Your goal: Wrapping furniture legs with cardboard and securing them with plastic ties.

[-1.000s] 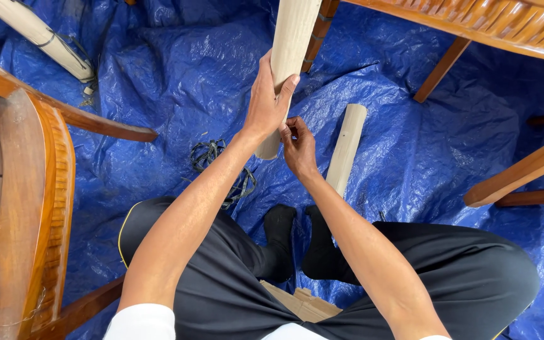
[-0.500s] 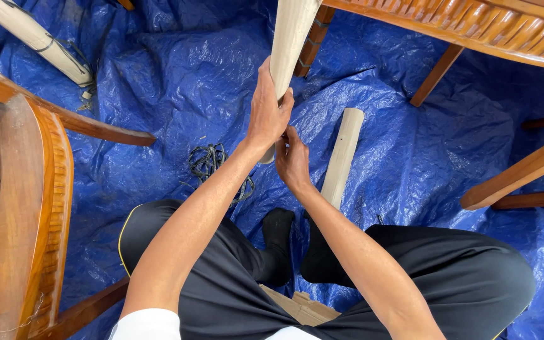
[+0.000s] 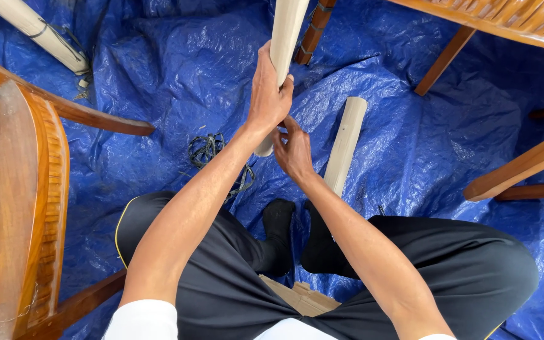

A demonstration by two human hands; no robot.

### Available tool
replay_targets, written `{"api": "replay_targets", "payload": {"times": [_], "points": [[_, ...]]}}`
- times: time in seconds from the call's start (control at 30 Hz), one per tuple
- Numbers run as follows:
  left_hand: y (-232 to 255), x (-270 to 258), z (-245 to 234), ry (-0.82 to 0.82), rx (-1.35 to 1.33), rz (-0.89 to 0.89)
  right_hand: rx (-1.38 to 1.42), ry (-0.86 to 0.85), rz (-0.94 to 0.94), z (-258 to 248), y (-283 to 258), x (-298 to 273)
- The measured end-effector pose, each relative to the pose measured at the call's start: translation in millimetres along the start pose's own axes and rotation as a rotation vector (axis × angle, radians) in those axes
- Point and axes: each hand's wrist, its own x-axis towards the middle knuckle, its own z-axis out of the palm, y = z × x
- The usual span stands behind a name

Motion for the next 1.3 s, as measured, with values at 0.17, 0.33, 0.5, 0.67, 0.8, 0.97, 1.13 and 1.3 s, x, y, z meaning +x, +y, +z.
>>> {"api": "replay_targets", "payload": {"times": [0.17, 0.33, 0.5, 0.67, 0.8, 0.97, 1.13, 1.3], "points": [[-9, 2, 7, 0.026, 0.021, -0.012, -0.050, -0.200, 0.107, 4, 17, 6], [-10, 1, 9, 0.040, 0.023, -0.011, 0.591, -0.429, 0.626, 21, 64, -18], [-11, 0, 8, 0.047, 0.015, 0.005, 1.120, -0.252, 0.737, 44, 101, -35], [-9, -1, 7, 0.050, 0.007, 0.033, 1.269, -0.129, 0.818, 55, 104, -40], [-9, 0, 7, 0.043, -0.002, 0.037, 1.241, -0.136, 0.800, 50, 97, -39], [-9, -2, 4, 0.041, 0.004, 0.042, 1.084, -0.153, 0.763, 41, 89, -42], [12, -5, -11, 0.062, 0.000, -0.029, 1.028, 0.011, 0.620, 43, 94, -74], [58, -26, -41, 0.142, 0.084, 0.069, 0.767, 0.215, 0.489, 3, 36, -103]]}}
